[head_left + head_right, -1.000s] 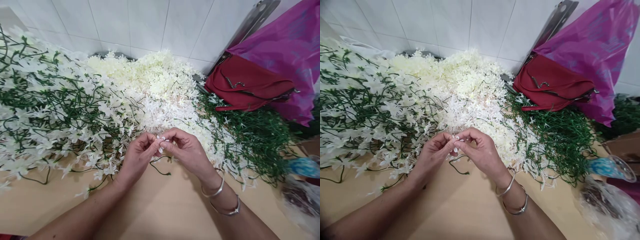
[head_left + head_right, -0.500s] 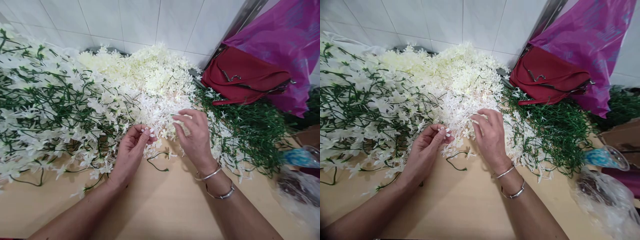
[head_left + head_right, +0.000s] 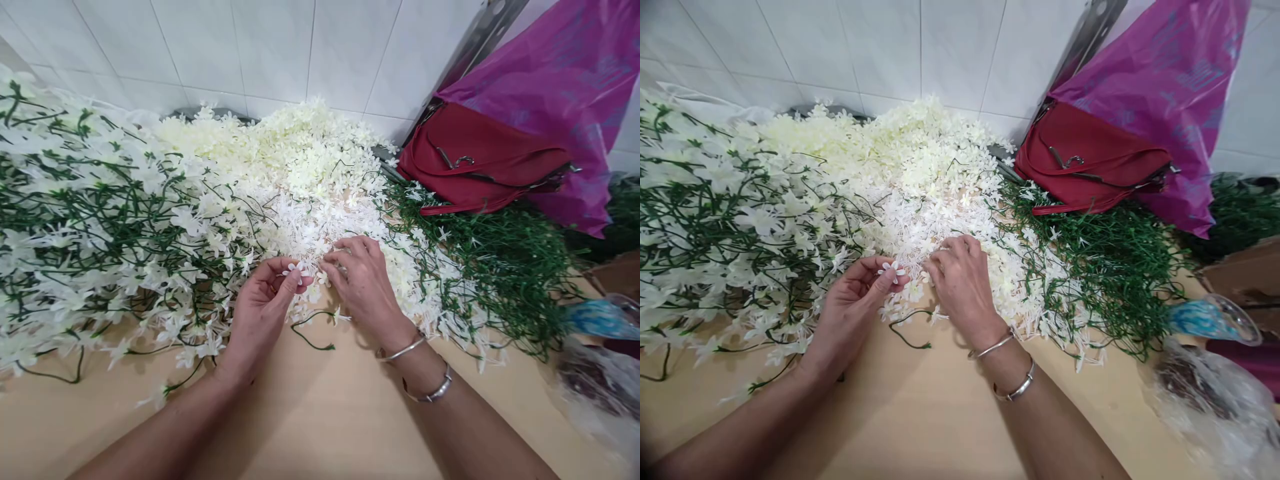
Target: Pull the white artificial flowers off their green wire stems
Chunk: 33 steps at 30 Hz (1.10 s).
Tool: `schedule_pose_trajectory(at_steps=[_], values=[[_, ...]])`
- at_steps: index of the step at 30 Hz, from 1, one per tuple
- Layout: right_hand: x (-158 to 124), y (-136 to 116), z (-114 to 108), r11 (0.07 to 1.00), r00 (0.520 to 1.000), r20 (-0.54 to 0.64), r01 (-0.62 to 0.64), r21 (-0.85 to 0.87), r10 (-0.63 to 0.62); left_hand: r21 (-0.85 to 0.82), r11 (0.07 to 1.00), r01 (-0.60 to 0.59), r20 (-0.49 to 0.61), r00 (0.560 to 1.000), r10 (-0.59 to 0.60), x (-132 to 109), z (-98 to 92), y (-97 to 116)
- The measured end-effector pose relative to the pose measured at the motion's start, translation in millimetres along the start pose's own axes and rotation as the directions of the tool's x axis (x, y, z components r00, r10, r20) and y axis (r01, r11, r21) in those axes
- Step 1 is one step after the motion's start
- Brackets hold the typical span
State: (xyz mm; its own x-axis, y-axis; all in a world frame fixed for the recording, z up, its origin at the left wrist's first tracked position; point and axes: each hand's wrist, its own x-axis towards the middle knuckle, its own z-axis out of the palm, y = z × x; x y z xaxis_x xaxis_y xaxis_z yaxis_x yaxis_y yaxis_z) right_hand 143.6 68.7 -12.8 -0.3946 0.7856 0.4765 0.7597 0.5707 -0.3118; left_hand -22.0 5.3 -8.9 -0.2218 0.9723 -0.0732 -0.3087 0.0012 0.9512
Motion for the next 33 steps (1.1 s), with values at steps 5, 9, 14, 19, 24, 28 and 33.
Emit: schedule_pose_trajectory(at_steps=[5, 9, 14, 19, 24, 28, 33], values=[[-2, -12, 7, 0.996, 0.997, -0.017, -0.076, 0.035, 0.076, -0.002, 1.000, -0.006, -0.013, 1.000, 0.006, 1, 0.8, -2], [-2, -10, -3, 0.995, 0.987, -0.135, -0.078, 0.064, 0.086, 0.002, 1.000, -0.007, 0.013, 1.000, 0.007, 0, 0.2, -2], [-4, -2, -20, 0.996, 0.966, -0.257, 0.010, 0.091, 0.014, -0.024, 0.999, 0.025, 0.061, 0.998, -0.024, 0, -0.6, -2], [-6, -7, -18, 0.964, 0.985, -0.170, 0.031, 0.264, 0.015, -0.011, 1.000, -0.007, 0.046, 0.999, 0.008, 3, -2.1, -7], [-6, -15, -17, 0.861, 0.982, -0.067, -0.119, 0.494, 0.175, -0.005, 0.999, -0.031, 0.027, 0.999, 0.031, 2, -1.2, -7], [-7, -21, -19, 0.639, 0.944, 0.110, -0.294, 0.711, 0.311, 0.012, 0.999, -0.036, 0.037, 0.999, 0.035, 1, -0.6, -6], [-8, -28, -20, 0.549, 0.926, 0.207, -0.357, 0.755, 0.317, 0.078, 0.995, -0.067, 0.062, 0.996, 0.063, -2, -2.4, -7]])
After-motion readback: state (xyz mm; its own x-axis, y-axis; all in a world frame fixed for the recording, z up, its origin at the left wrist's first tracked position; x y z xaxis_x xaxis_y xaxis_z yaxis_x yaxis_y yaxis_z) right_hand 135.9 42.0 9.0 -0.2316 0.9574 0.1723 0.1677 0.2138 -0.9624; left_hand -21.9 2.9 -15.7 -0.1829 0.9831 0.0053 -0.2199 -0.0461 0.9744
